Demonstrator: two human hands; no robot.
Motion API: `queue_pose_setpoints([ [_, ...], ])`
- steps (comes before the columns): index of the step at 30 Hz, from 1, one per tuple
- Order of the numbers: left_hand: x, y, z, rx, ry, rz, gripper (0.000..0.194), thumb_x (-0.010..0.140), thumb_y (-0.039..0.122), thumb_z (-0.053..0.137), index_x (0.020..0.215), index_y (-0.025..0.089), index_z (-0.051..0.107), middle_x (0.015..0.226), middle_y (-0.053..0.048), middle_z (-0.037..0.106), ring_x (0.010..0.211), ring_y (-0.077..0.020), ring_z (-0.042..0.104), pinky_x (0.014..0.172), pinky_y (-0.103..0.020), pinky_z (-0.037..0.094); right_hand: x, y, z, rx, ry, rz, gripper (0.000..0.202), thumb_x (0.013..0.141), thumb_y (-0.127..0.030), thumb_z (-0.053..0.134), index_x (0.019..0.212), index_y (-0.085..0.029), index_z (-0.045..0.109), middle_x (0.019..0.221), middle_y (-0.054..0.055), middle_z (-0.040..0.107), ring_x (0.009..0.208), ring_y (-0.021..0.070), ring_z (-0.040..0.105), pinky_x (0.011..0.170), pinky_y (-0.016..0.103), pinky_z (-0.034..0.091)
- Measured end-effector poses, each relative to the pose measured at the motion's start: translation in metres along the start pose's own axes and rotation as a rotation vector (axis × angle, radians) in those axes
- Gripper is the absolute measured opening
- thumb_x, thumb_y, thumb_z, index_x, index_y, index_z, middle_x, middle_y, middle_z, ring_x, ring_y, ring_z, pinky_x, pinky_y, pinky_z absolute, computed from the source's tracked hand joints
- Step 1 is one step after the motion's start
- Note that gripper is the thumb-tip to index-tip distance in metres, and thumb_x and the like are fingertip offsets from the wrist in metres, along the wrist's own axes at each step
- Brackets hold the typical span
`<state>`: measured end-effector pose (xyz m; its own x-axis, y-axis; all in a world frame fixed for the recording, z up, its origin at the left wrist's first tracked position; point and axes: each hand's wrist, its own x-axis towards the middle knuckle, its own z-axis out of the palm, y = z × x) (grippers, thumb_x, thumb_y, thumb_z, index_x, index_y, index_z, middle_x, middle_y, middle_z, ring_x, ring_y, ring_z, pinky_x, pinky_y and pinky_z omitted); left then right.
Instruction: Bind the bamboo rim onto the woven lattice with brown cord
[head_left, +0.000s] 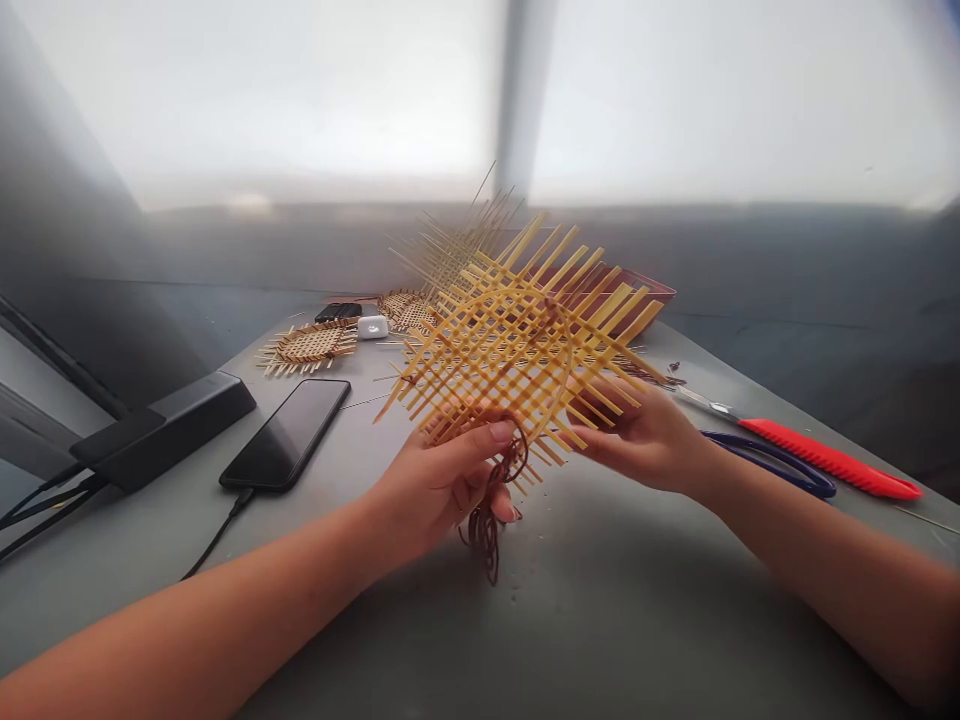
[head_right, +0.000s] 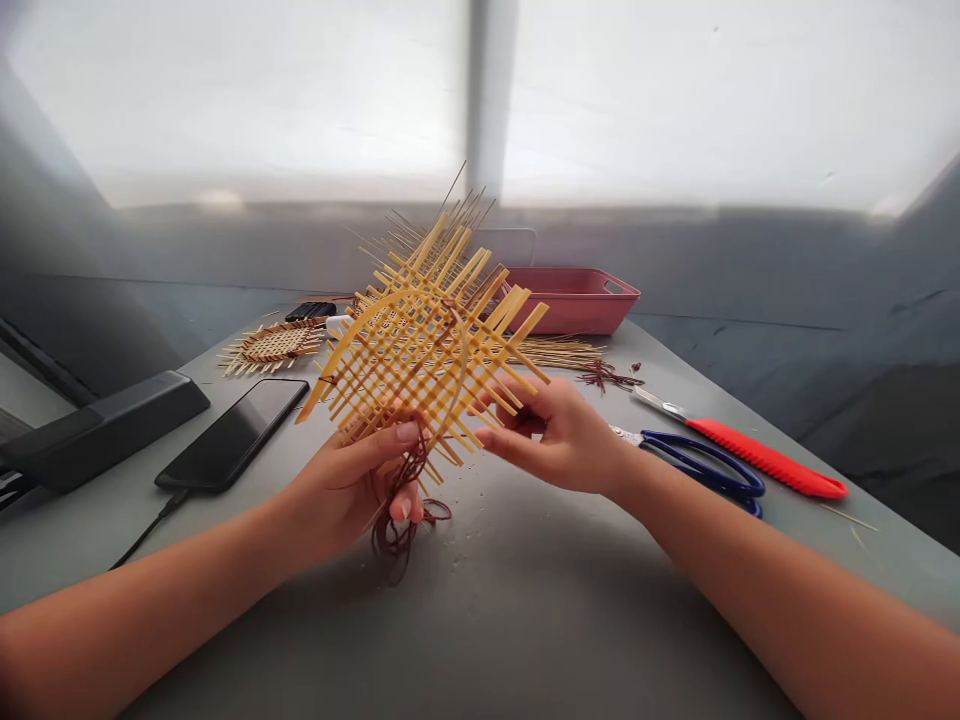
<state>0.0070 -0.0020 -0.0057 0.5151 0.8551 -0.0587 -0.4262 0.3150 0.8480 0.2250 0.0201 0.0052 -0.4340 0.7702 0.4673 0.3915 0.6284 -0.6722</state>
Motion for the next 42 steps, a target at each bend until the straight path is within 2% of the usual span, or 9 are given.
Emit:
queue_pose_setpoints([
  [2,0.0,0.0,-0.001,-0.008,-0.008,-0.007,0.023,0.073,0.031,0.08,0.084,0.019,0.064,0.069,0.006,0.063,0.041,-0.0086,0.06,0.049,-0.024,0.052,0.0,0.0,-0.003,-0.172,-0.008,-0.022,0.042,0.081,-0.04,0.068,0.057,-0.023,0.039,0.053,-0.006,0.031,0.05,0.01,0.026,0.046,0.027,0.024],
  [9,0.0,-0.001,-0.004,-0.02,0.005,-0.024,0.019,0.076,0.029,0.078,0.085,0.019,0.064,0.071,0.006,0.062,0.041,-0.0073,0.06,0.044,-0.019,0.049,0.001,0.002,-0.006,-0.325,0.366,0.039,0.034,0.088,-0.039,0.059,0.062,-0.023,0.043,0.058,-0.002,0.038,0.053,0.0122,0.032,0.049,0.029,0.028],
  [19,-0.001,0.001,0.004,-0.018,0.063,0.04,0.021,0.071,0.027,0.081,0.082,0.018,0.065,0.068,0.005,0.059,0.041,-0.0045,0.051,0.042,-0.019,0.048,0.008,0.034,-0.012,-0.37,0.071,-0.037,0.009,0.076,-0.034,0.071,0.074,-0.027,0.065,0.075,0.004,0.063,0.076,0.0227,0.058,0.078,0.039,0.05],
  [27,0.0,0.001,-0.002,-0.024,0.031,0.021,0.019,0.073,0.027,0.079,0.08,0.018,0.064,0.071,0.004,0.061,0.04,-0.0047,0.054,0.043,-0.019,0.048,0.014,0.01,0.011,0.561,0.301,0.26,0.029,0.078,-0.052,0.07,0.077,-0.028,0.053,0.082,0.001,0.062,0.079,0.0211,0.064,0.08,0.042,0.057],
  [29,0.001,0.0,-0.004,-0.025,0.013,0.015,0.019,0.075,0.028,0.078,0.081,0.018,0.064,0.072,0.004,0.06,0.04,-0.0046,0.055,0.044,-0.019,0.048,0.015,0.005,0.01,0.679,0.318,0.323,0.033,0.074,-0.045,0.074,0.071,-0.027,0.047,0.067,-0.003,0.052,0.057,0.0151,0.053,0.064,0.036,0.055],
  [32,0.002,-0.001,-0.006,-0.023,0.01,0.019,0.017,0.076,0.028,0.077,0.082,0.018,0.064,0.072,0.005,0.06,0.041,-0.0045,0.055,0.044,-0.018,0.047,0.013,0.0,0.007,0.767,0.24,0.409,0.04,0.072,-0.041,0.079,0.069,-0.026,0.042,0.054,-0.009,0.028,0.043,0.0091,0.023,0.041,0.026,0.034],
  [34,0.002,-0.001,-0.005,-0.024,0.017,0.027,0.015,0.077,0.027,0.076,0.083,0.018,0.065,0.071,0.005,0.06,0.042,-0.0044,0.054,0.044,-0.018,0.046,0.01,-0.001,0.007,0.701,0.162,0.399,0.041,0.073,-0.047,0.079,0.074,-0.026,0.044,0.055,-0.01,0.027,0.045,0.0083,0.019,0.04,0.024,0.022],
  [39,0.002,0.0,-0.003,-0.014,0.024,0.037,0.011,0.08,0.026,0.074,0.083,0.018,0.067,0.075,0.003,0.061,0.044,-0.0042,0.054,0.046,-0.02,0.048,0.0,0.003,0.009,0.185,-0.083,0.225,0.034,0.075,-0.047,0.078,0.074,-0.023,0.053,0.059,-0.007,0.034,0.053,0.0099,0.03,0.047,0.026,0.024],
  [42,0.001,0.0,-0.003,-0.005,0.023,0.043,0.011,0.079,0.026,0.075,0.083,0.019,0.067,0.075,0.004,0.06,0.044,-0.0043,0.052,0.047,-0.021,0.048,0.0,0.007,0.011,0.068,-0.044,0.213,0.042,0.077,-0.043,0.077,0.058,-0.021,0.048,0.055,-0.006,0.03,0.053,0.0101,0.027,0.048,0.028,0.023],
])
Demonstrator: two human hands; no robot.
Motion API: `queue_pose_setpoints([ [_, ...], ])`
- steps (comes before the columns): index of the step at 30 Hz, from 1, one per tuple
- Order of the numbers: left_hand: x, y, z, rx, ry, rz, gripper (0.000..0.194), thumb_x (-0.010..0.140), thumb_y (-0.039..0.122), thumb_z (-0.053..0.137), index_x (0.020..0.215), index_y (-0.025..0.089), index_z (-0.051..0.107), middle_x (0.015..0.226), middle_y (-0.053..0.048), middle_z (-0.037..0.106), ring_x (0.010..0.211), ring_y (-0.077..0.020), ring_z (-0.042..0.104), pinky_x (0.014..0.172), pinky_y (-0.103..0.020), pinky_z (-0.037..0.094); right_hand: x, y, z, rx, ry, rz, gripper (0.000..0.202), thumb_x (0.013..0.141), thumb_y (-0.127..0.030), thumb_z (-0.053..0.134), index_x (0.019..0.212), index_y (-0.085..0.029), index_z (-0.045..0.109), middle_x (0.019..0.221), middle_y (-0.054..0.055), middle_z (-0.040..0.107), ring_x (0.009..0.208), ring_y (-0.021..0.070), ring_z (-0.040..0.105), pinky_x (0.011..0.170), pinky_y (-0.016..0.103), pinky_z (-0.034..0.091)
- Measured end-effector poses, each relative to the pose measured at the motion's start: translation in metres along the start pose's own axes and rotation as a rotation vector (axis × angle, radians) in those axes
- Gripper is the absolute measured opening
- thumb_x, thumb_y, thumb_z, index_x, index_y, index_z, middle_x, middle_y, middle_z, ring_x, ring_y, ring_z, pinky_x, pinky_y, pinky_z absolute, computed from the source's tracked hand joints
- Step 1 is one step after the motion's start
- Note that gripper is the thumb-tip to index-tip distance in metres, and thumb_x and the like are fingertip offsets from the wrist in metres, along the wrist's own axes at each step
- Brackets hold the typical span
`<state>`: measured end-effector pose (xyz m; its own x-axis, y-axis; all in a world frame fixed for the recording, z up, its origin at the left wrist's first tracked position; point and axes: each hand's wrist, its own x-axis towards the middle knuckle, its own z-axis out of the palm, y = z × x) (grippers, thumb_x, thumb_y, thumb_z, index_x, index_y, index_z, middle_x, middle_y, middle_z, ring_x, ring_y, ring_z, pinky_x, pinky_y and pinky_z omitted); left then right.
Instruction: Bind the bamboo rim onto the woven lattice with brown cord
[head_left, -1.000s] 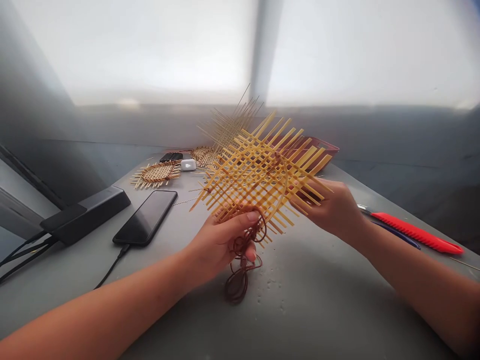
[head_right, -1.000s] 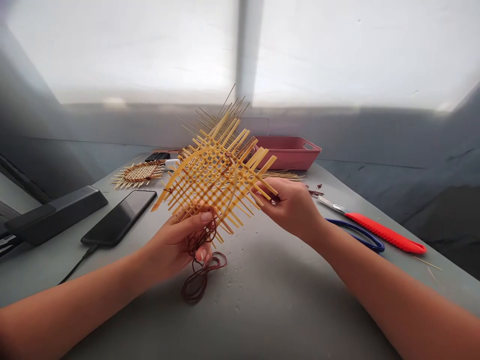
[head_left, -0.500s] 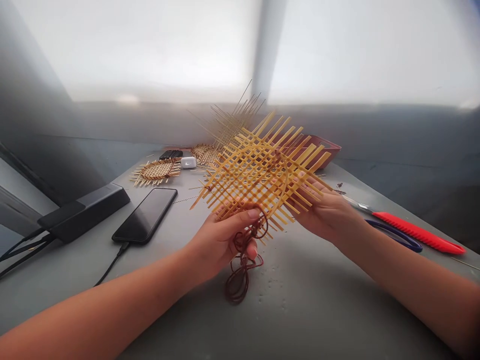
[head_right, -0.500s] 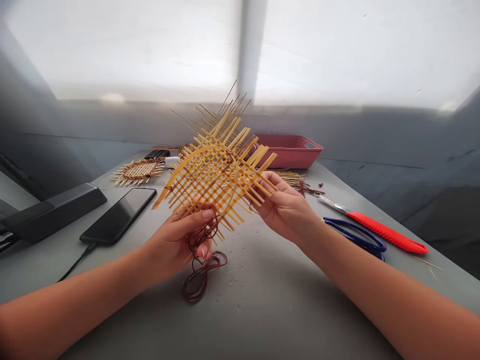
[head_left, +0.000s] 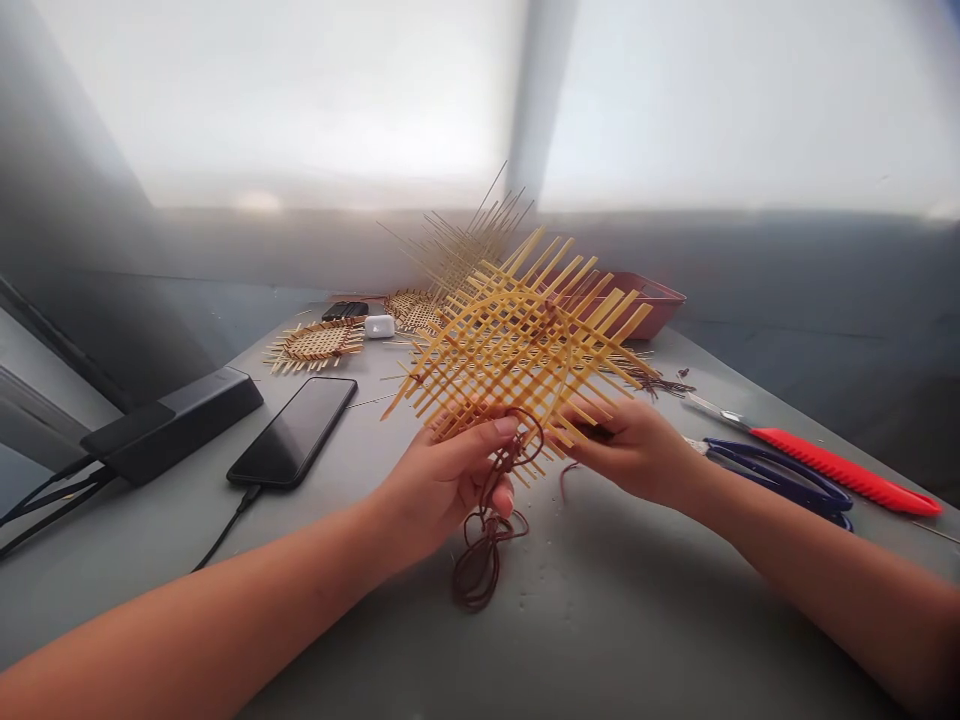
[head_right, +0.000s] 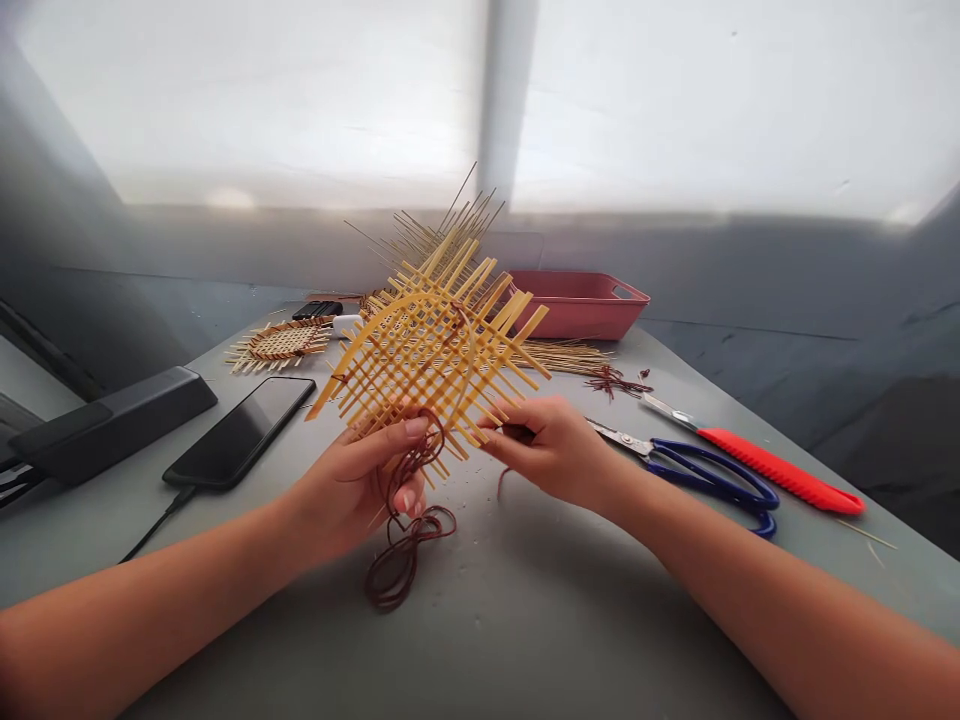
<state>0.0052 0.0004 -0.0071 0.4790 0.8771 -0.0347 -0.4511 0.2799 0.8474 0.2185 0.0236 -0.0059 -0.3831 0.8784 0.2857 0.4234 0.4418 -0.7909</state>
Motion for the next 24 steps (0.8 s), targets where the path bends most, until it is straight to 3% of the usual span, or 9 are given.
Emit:
queue_pose_setpoints([
  [2,0.0,0.0,0.0,-0.001,0.007,-0.001,0.011,0.079,0.025,0.075,0.083,0.019,0.067,0.074,0.004,0.06,0.044,-0.0043,0.052,0.046,-0.02,0.048,0.003,0.001,0.0,0.164,0.128,0.046,0.043,0.077,-0.047,0.076,0.056,-0.021,0.05,0.056,-0.004,0.037,0.053,0.0108,0.031,0.049,0.027,0.027],
  [5,-0.001,0.0,-0.001,-0.013,-0.002,-0.015,0.011,0.079,0.026,0.075,0.083,0.019,0.067,0.075,0.004,0.06,0.044,-0.0043,0.053,0.045,-0.02,0.048,0.009,0.0,-0.003,0.506,0.271,0.096,0.032,0.077,-0.051,0.075,0.069,-0.024,0.059,0.067,-0.002,0.051,0.059,0.0134,0.046,0.053,0.027,0.041],
  [8,-0.001,0.0,-0.001,-0.023,-0.008,-0.011,0.01,0.079,0.024,0.074,0.082,0.019,0.067,0.074,0.004,0.06,0.043,-0.0044,0.054,0.045,-0.019,0.048,0.012,-0.003,-0.006,0.81,0.307,0.155,0.02,0.08,-0.041,0.073,0.075,-0.027,0.061,0.079,-0.002,0.063,0.072,0.0145,0.06,0.071,0.029,0.055],
  [11,0.0,-0.001,-0.001,-0.033,-0.01,-0.003,0.009,0.079,0.023,0.074,0.082,0.018,0.067,0.073,0.004,0.06,0.043,-0.0044,0.055,0.045,-0.019,0.048,0.011,-0.004,-0.005,0.995,0.277,0.244,0.015,0.08,-0.032,0.074,0.073,-0.027,0.063,0.075,-0.005,0.064,0.071,0.011,0.064,0.08,0.026,0.058],
  [17,0.003,0.0,-0.003,-0.114,0.036,-0.012,0.009,0.079,0.022,0.074,0.081,0.018,0.065,0.072,0.006,0.061,0.039,-0.0046,0.055,0.042,-0.019,0.047,0.006,-0.004,-0.001,0.981,0.081,0.203,0.016,0.073,-0.025,0.073,0.059,-0.022,0.067,0.08,-0.001,0.071,0.089,0.0141,0.069,0.081,0.022,0.059],
  [20,0.006,0.0,-0.004,-0.186,0.086,-0.007,0.013,0.076,0.021,0.076,0.081,0.019,0.065,0.073,0.007,0.062,0.038,-0.0044,0.055,0.043,-0.019,0.049,0.005,-0.004,-0.004,0.934,0.072,0.176,0.015,0.069,-0.022,0.065,0.055,-0.022,0.065,0.092,0.003,0.074,0.104,0.0206,0.067,0.09,0.028,0.058],
  [24,0.005,0.0,-0.004,-0.209,0.1,-0.021,0.013,0.075,0.02,0.077,0.08,0.019,0.064,0.072,0.007,0.062,0.038,-0.0047,0.054,0.043,-0.02,0.049,0.005,-0.007,-0.006,0.881,0.094,0.226,0.012,0.065,-0.02,0.058,0.065,-0.023,0.07,0.098,0.006,0.075,0.111,0.0257,0.066,0.095,0.035,0.056],
])
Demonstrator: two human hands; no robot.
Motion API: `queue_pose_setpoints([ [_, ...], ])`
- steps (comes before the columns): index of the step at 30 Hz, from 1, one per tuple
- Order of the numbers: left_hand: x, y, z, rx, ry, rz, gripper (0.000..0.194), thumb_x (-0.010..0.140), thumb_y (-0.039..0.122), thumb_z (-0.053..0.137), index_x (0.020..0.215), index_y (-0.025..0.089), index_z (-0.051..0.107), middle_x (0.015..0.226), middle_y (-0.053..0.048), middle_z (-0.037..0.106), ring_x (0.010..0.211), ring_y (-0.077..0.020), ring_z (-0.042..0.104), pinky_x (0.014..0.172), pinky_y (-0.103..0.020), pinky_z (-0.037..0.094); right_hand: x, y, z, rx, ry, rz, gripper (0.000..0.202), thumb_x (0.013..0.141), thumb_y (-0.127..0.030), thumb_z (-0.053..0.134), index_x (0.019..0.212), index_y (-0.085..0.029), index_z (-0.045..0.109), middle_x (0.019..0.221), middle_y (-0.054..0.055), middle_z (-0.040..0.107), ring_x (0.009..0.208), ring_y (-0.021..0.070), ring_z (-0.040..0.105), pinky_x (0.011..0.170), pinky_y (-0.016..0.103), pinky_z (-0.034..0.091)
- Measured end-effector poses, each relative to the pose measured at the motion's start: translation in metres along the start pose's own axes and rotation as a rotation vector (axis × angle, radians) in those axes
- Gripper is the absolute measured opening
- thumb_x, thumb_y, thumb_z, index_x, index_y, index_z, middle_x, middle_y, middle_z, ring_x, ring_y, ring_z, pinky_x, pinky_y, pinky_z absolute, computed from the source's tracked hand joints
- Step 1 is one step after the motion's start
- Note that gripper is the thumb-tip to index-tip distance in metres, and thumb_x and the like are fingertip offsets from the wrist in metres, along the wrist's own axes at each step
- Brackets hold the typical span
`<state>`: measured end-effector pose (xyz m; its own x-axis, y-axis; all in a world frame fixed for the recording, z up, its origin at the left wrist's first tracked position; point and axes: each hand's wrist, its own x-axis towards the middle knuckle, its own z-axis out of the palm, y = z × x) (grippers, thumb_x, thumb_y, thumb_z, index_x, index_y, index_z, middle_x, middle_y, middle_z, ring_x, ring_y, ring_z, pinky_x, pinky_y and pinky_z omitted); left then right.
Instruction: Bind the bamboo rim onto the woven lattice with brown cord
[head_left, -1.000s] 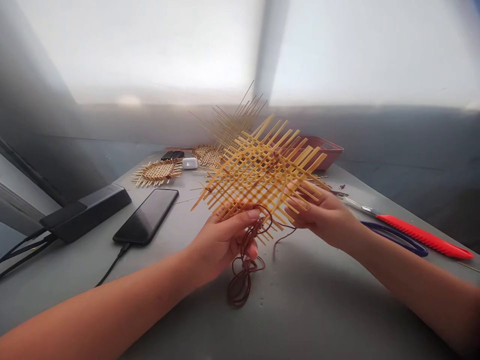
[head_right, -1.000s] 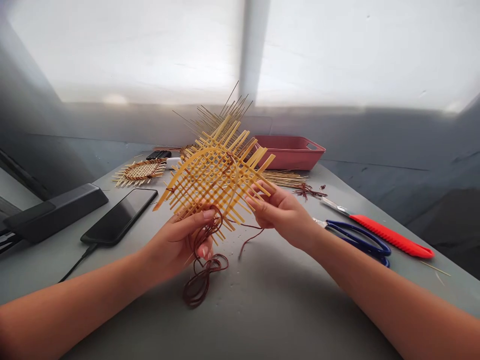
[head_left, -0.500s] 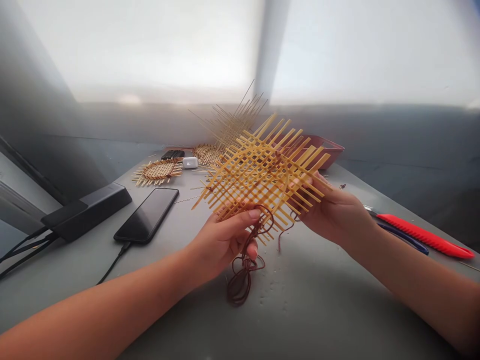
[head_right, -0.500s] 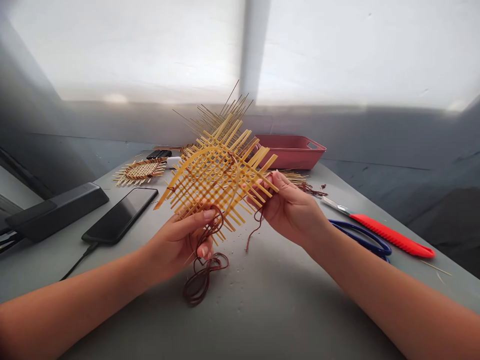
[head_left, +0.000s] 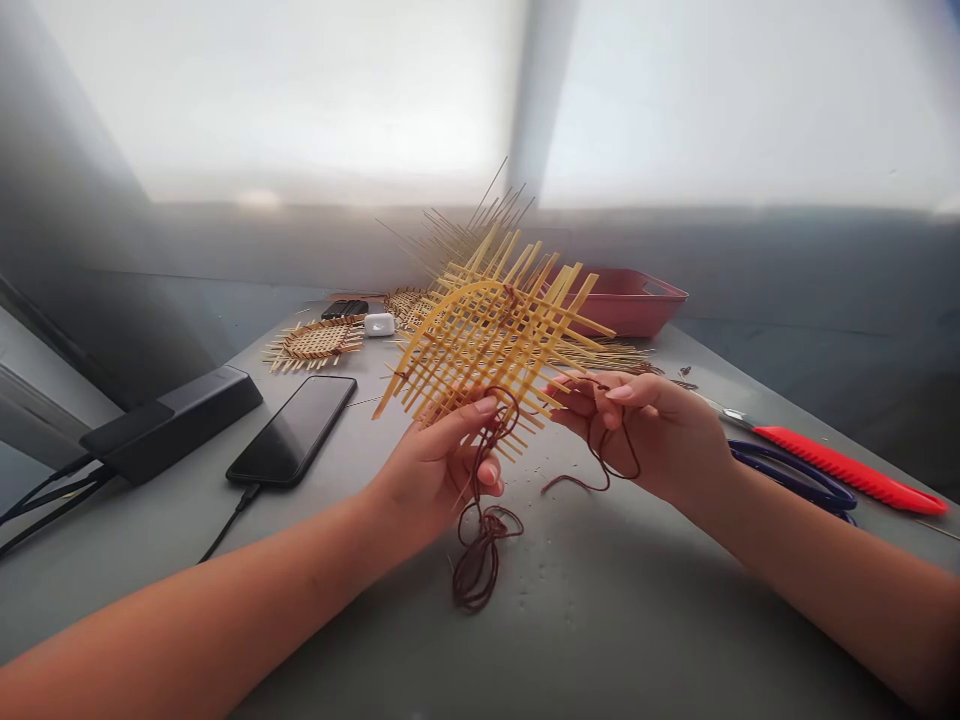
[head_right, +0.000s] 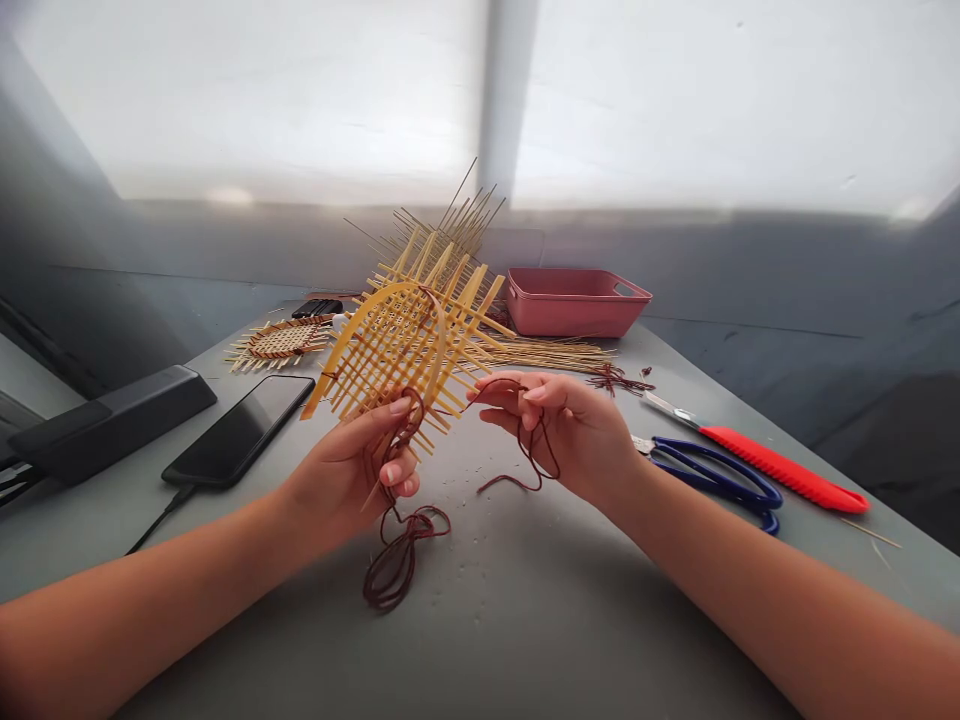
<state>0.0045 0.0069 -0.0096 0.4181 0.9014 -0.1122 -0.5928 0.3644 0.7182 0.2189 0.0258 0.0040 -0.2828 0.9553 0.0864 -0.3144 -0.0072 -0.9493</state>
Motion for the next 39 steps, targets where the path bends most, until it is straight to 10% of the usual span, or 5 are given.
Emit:
queue_pose_setpoints([
  [9,-0.001,0.0,0.002,0.005,0.008,0.01,0.01,0.078,0.018,0.074,0.082,0.019,0.065,0.073,0.007,0.062,0.038,-0.0046,0.055,0.042,-0.02,0.048,-0.001,-0.002,0.006,0.109,0.094,0.007,0.016,0.058,-0.017,0.058,0.067,-0.023,0.07,0.097,0.005,0.074,0.106,0.0223,0.066,0.091,0.03,0.057],
  [14,-0.001,0.001,0.003,0.012,0.008,-0.008,0.008,0.079,0.018,0.072,0.082,0.019,0.065,0.072,0.007,0.062,0.038,-0.0045,0.055,0.042,-0.019,0.048,-0.001,-0.006,0.004,0.215,0.084,-0.045,0.025,0.064,-0.023,0.069,0.046,-0.021,0.052,0.051,-0.002,0.05,0.06,0.0124,0.058,0.083,0.033,0.059],
  [19,-0.001,-0.001,0.001,0.035,-0.008,-0.006,0.01,0.08,0.02,0.073,0.087,0.02,0.066,0.075,0.006,0.064,0.039,-0.0046,0.055,0.043,-0.02,0.048,-0.004,0.0,0.01,-0.079,0.04,0.029,0.027,0.075,-0.041,0.076,0.062,-0.021,0.064,0.043,-0.008,0.032,0.04,0.007,0.027,0.043,0.024,0.036],
  [31,-0.002,0.001,0.002,0.029,-0.015,-0.016,0.007,0.08,0.019,0.072,0.084,0.018,0.066,0.074,0.006,0.065,0.039,-0.0048,0.054,0.044,-0.02,0.051,-0.011,0.007,0.015,-0.88,-0.046,-0.097,0.037,0.074,-0.051,0.074,0.062,-0.018,0.062,0.049,-0.007,0.031,0.048,0.0077,0.026,0.045,0.026,0.019],
  [39,-0.003,0.002,0.001,0.049,0.012,-0.026,0.017,0.076,0.023,0.076,0.086,0.02,0.063,0.074,0.007,0.061,0.039,-0.0043,0.053,0.045,-0.02,0.049,0.003,0.003,0.003,-0.182,0.232,-0.082,0.029,0.077,-0.051,0.076,0.077,-0.023,0.069,0.054,-0.004,0.05,0.045,0.009,0.043,0.04,0.021,0.037],
])
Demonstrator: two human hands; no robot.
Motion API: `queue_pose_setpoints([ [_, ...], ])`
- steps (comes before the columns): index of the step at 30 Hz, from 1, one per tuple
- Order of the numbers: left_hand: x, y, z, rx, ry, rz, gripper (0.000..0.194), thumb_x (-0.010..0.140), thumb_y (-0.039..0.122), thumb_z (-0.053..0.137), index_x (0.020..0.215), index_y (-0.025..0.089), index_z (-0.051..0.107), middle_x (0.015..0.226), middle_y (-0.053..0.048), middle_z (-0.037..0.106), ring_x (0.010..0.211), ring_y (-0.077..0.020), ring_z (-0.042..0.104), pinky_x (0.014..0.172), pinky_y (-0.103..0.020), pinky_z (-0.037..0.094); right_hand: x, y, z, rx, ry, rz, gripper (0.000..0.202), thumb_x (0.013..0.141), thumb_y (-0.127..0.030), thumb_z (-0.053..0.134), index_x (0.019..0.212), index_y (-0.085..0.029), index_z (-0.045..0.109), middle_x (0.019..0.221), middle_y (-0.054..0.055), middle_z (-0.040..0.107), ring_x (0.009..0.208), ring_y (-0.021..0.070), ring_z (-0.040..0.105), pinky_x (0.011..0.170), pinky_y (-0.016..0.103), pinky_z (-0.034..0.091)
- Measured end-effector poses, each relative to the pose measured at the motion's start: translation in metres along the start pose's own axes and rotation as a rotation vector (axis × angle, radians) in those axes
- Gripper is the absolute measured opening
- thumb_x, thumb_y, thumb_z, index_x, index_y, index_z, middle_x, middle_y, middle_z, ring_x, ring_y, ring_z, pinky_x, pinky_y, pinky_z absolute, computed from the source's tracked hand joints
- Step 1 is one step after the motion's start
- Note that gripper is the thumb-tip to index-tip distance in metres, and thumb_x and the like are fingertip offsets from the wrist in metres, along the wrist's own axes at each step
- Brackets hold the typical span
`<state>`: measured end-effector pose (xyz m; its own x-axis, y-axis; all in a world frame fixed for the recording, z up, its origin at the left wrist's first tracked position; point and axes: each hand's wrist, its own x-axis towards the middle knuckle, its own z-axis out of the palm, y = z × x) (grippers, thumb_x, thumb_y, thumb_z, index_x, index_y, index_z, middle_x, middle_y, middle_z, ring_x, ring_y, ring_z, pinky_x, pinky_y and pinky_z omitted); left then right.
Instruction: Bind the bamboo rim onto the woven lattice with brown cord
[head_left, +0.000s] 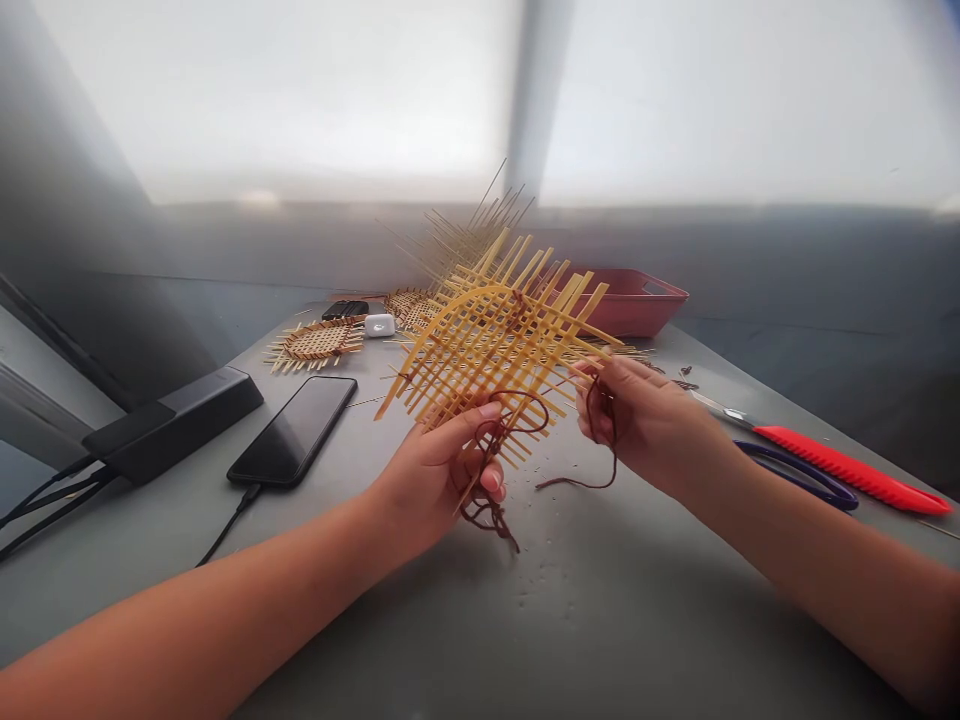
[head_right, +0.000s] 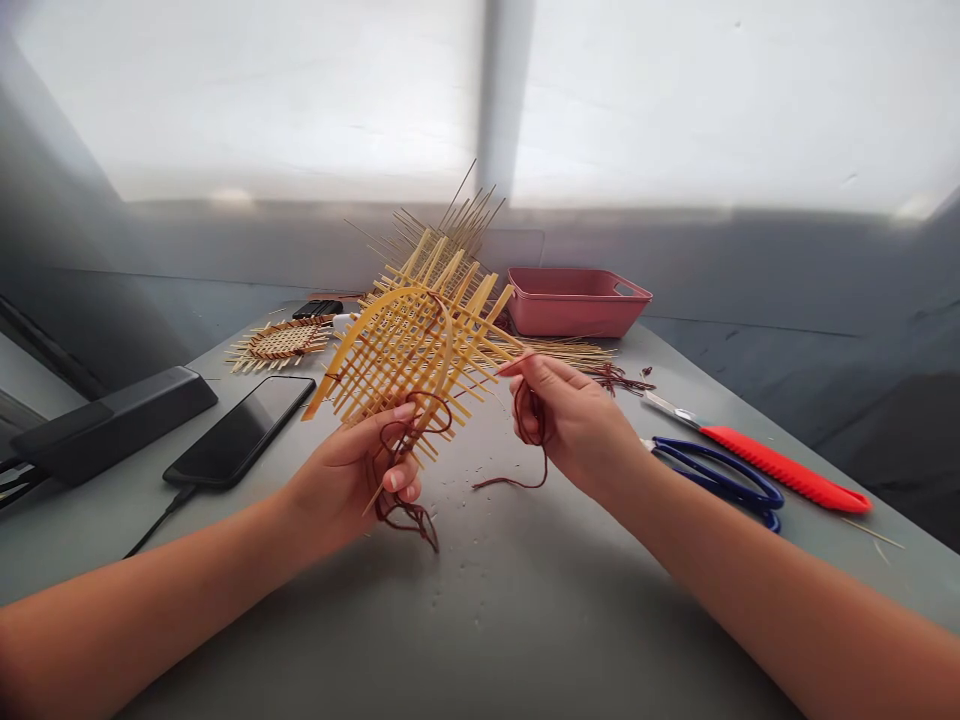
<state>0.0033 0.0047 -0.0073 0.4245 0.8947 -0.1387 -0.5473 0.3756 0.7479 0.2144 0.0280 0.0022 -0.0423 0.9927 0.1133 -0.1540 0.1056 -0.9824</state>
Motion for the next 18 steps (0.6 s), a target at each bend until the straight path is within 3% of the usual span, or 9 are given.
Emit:
queue_pose_setpoints([
  [3,0.001,0.001,-0.001,0.03,0.021,-0.046,0.016,0.077,0.025,0.075,0.087,0.02,0.063,0.075,0.006,0.062,0.039,-0.0051,0.055,0.043,-0.02,0.047,0.006,-0.005,-0.002,0.308,0.023,0.065,0.02,0.085,-0.043,0.071,0.078,-0.025,0.067,0.073,-0.001,0.066,0.067,0.0116,0.065,0.06,0.02,0.057],
  [6,0.003,0.001,-0.003,0.042,0.037,-0.07,0.015,0.078,0.026,0.075,0.085,0.02,0.062,0.076,0.006,0.063,0.039,-0.0053,0.056,0.043,-0.02,0.048,0.006,-0.011,-0.002,0.46,0.054,0.089,0.022,0.094,-0.036,0.062,0.074,-0.025,0.065,0.075,-0.004,0.067,0.074,0.0087,0.069,0.075,0.017,0.059],
  [8,0.003,0.001,-0.003,0.031,0.029,-0.055,0.015,0.078,0.025,0.075,0.085,0.02,0.062,0.076,0.007,0.063,0.038,-0.0048,0.056,0.045,-0.02,0.05,0.004,-0.014,-0.002,0.527,0.007,0.108,0.025,0.096,-0.033,0.061,0.072,-0.024,0.063,0.058,-0.007,0.056,0.052,0.0048,0.058,0.063,0.013,0.057],
  [10,0.002,0.001,-0.002,0.022,0.008,-0.037,0.014,0.078,0.024,0.074,0.086,0.02,0.063,0.076,0.007,0.063,0.039,-0.0051,0.057,0.045,-0.02,0.05,0.002,-0.015,-0.004,0.524,-0.085,0.114,0.021,0.092,-0.034,0.066,0.073,-0.024,0.065,0.046,-0.01,0.04,0.037,0.004,0.035,0.043,0.012,0.045],
  [13,0.001,0.001,-0.002,0.016,-0.01,-0.031,0.011,0.08,0.021,0.072,0.086,0.019,0.064,0.075,0.007,0.063,0.04,-0.0053,0.057,0.045,-0.02,0.051,0.0,-0.011,-0.005,0.311,-0.185,0.081,0.021,0.077,-0.044,0.079,0.077,-0.026,0.069,0.043,-0.011,0.029,0.038,0.0058,0.018,0.033,0.018,0.023],
  [15,0.0,0.001,-0.002,0.016,-0.024,-0.031,0.01,0.08,0.021,0.072,0.087,0.019,0.065,0.075,0.006,0.063,0.04,-0.005,0.056,0.044,-0.02,0.051,-0.001,-0.007,-0.003,0.051,-0.193,0.038,0.03,0.067,-0.049,0.084,0.079,-0.025,0.071,0.044,-0.01,0.03,0.041,0.0064,0.02,0.038,0.022,0.02],
  [18,0.001,0.0,-0.002,0.03,-0.061,-0.002,0.012,0.08,0.024,0.073,0.087,0.019,0.065,0.075,0.005,0.063,0.04,-0.0049,0.056,0.044,-0.02,0.051,-0.004,-0.002,0.0,-0.41,-0.2,-0.032,0.033,0.058,-0.045,0.088,0.076,-0.022,0.072,0.048,-0.009,0.034,0.046,0.007,0.026,0.044,0.024,0.02],
])
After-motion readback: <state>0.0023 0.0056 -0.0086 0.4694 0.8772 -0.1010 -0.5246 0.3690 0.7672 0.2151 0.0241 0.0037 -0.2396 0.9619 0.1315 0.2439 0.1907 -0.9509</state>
